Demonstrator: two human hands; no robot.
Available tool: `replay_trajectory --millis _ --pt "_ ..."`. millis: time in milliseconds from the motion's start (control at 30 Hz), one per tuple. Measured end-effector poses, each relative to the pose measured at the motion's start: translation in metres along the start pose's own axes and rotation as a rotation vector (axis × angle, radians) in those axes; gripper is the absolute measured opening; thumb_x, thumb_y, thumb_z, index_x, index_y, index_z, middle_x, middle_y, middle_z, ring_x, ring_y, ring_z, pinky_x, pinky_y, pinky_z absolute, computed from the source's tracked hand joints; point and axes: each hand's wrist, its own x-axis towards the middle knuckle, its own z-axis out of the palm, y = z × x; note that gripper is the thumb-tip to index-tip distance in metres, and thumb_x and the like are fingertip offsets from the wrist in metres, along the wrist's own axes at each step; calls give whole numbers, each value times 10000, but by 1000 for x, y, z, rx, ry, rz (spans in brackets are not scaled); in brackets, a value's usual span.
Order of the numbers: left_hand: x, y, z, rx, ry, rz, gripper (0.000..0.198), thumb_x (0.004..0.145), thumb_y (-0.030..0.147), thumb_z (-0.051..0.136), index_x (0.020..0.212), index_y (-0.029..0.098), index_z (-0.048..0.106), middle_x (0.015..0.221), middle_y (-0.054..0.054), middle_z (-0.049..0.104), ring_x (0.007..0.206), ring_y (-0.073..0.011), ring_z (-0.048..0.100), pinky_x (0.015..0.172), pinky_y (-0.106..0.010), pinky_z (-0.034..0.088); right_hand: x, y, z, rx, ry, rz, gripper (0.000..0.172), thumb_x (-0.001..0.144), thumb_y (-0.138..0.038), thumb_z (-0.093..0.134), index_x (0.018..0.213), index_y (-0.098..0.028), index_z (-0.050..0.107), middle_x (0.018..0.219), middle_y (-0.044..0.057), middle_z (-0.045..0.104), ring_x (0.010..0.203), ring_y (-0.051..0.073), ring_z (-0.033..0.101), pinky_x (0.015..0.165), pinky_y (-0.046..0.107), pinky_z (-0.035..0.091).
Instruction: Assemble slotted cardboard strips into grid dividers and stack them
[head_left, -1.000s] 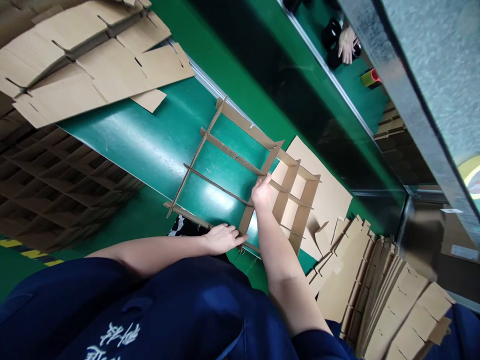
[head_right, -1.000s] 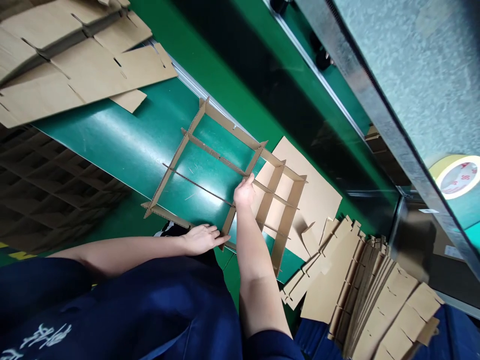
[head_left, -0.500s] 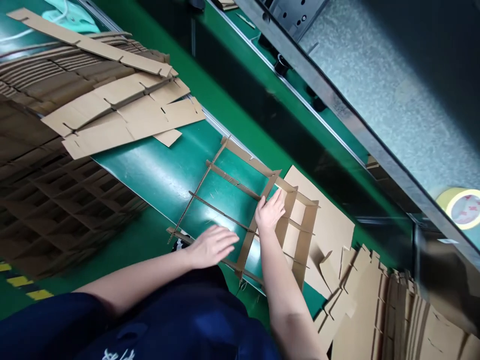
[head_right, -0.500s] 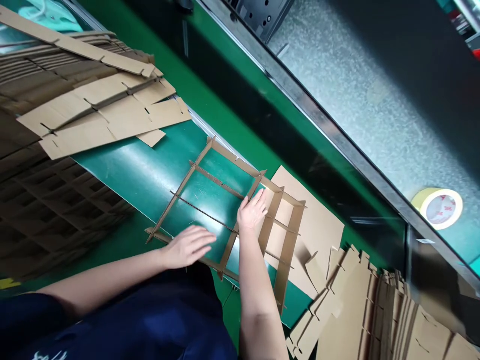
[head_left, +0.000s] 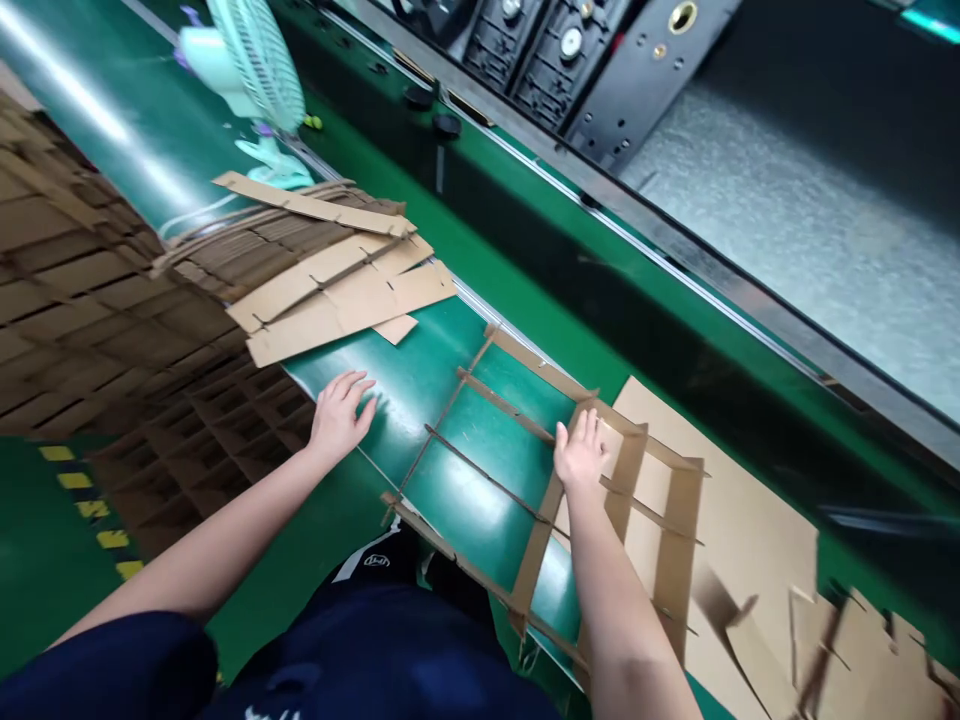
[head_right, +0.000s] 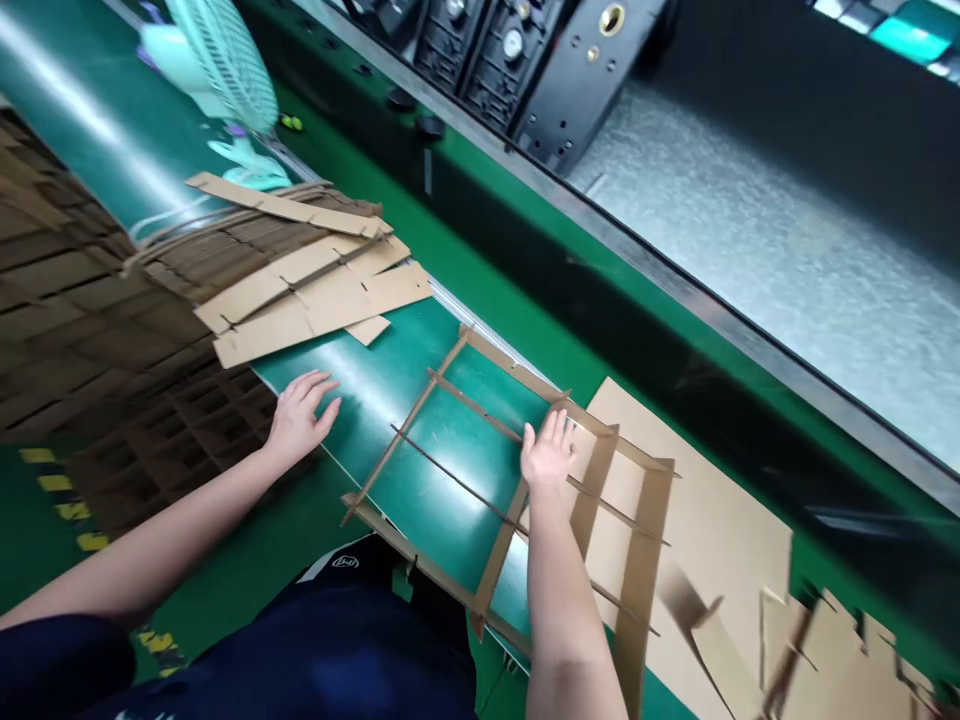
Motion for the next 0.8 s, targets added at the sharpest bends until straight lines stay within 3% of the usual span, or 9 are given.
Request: replay_trajectory --millis 133,200,300,367,467,567,700,800 --pt "48 -43 2 161 -14 -162 558 862 395 461 1357 141 407 1500 -180 274 1395 -338 207 1082 -518 252 -2 -1 -13 171 -53 63 633 948 -492 99 1495 -186 185 1559 124 161 1427 236 151 1075 539 244" --pt "63 -60 11 215 -58 -237 664 850 441 474 1405 109 329 1516 -217 216 1400 -362 169 1071 -561 229 -14 1 -25 294 26 141 623 949 -479 53 1496 -208 178 1559 114 166 1421 239 186 1068 547 261" --pt "72 -75 21 240 -127 -272 654 868 468 420 1409 113 327 1496 -226 263 1365 -382 227 1024 -602 253 -57 4 -34 383 171 158 624 952 -481 68 1485 -198 226 1547 112 211 1416 238 213 1086 526 265" --pt "75 -80 19 255 -124 -247 609 884 432 381 1409 128 332 1474 -218 312 1328 -385 287 1004 -602 265 -97 7 -30 391 174 120 625 946 -512 144 1464 -197 296 1530 114 260 1409 255 236 1093 528 270" --pt "87 -88 5 306 -86 -232 624 871 412 393 1415 117 311 1472 -230 301 1348 -386 249 1020 -596 234 -152 17 -11 391 185 124 652 909 -579 229 1407 -200 412 1493 132 333 1370 308 317 1050 544 349" --pt "107 -100 -13 339 -129 -273 649 837 432 453 1379 91 346 1409 -256 366 1334 -384 276 1037 -588 216 -181 23 5 398 203 116 616 891 -590 280 1385 -259 441 1467 124 380 1326 339 381 996 579 401" --pt "114 -100 -28 244 -98 -259 665 762 440 581 1319 115 421 1278 -215 481 1234 -361 415 1038 -518 296 -183 11 -7 362 313 54 556 903 -541 317 1337 -238 487 1417 145 443 1297 349 415 978 615 396" --pt "91 -72 -32 18 57 -271 670 743 494 617 1299 162 446 1248 -157 500 1184 -313 477 992 -438 402 -173 -14 -30 472 330 15 525 906 -498 362 1322 -207 498 1381 155 482 1283 302 442 983 534 433"
